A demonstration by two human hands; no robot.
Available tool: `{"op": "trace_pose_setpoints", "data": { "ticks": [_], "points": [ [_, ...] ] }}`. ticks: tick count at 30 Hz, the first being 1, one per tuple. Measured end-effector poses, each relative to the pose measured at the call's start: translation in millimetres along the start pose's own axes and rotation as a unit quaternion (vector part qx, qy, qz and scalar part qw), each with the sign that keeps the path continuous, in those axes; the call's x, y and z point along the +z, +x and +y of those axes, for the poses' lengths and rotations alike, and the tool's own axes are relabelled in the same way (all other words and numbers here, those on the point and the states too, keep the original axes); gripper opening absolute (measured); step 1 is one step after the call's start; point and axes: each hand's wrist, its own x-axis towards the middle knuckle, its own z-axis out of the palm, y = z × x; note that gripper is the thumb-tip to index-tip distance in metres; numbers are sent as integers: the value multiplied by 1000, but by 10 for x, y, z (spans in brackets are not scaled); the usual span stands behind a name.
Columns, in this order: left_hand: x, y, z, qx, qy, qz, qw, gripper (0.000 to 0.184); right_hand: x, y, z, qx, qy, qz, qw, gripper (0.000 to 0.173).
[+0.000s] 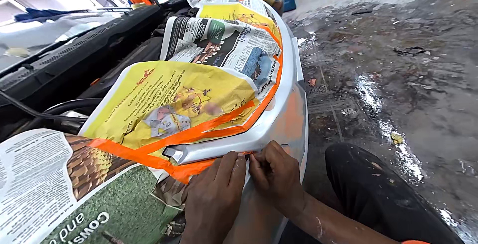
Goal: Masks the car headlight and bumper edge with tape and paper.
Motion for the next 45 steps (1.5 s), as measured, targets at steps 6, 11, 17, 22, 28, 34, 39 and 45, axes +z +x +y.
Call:
{"op": "trace_pose_setpoints", "data": {
  "ticks": [6, 11, 17, 22, 28, 34, 39, 45],
  "points": [
    [25, 25, 9, 12, -5, 2, 1000, 20, 20, 7, -20, 9, -13, -1, 1000, 23],
    [-24, -20, -42, 17, -2, -1, 1000, 22, 1, 42, -49, 13, -27, -16, 999, 26],
    [-139, -18, -58, 16, 2, -52, 999, 19, -4, 34, -40, 29, 7, -22, 999, 24],
    [-164, 14, -88, 3, -18, -80, 997, 18, -7, 3, -4, 26, 24, -26, 999, 22],
    [-212, 26, -140, 7, -42, -115, 992, 22, -6, 6, -11, 27, 25, -25, 999, 22],
    [-185, 48, -86, -18, -44, -97, 994, 18, -8, 0, -8, 33, 34, -28, 998, 20],
    [-101, 61, -38, -50, -53, -45, 996, 18, -1, -5, -41, 45, 30, -20, 998, 18],
    [-77, 20, -61, -29, -67, -13, 997, 17, 34, -5, -61, 50, 20, -4, 999, 20]
  ]
}}
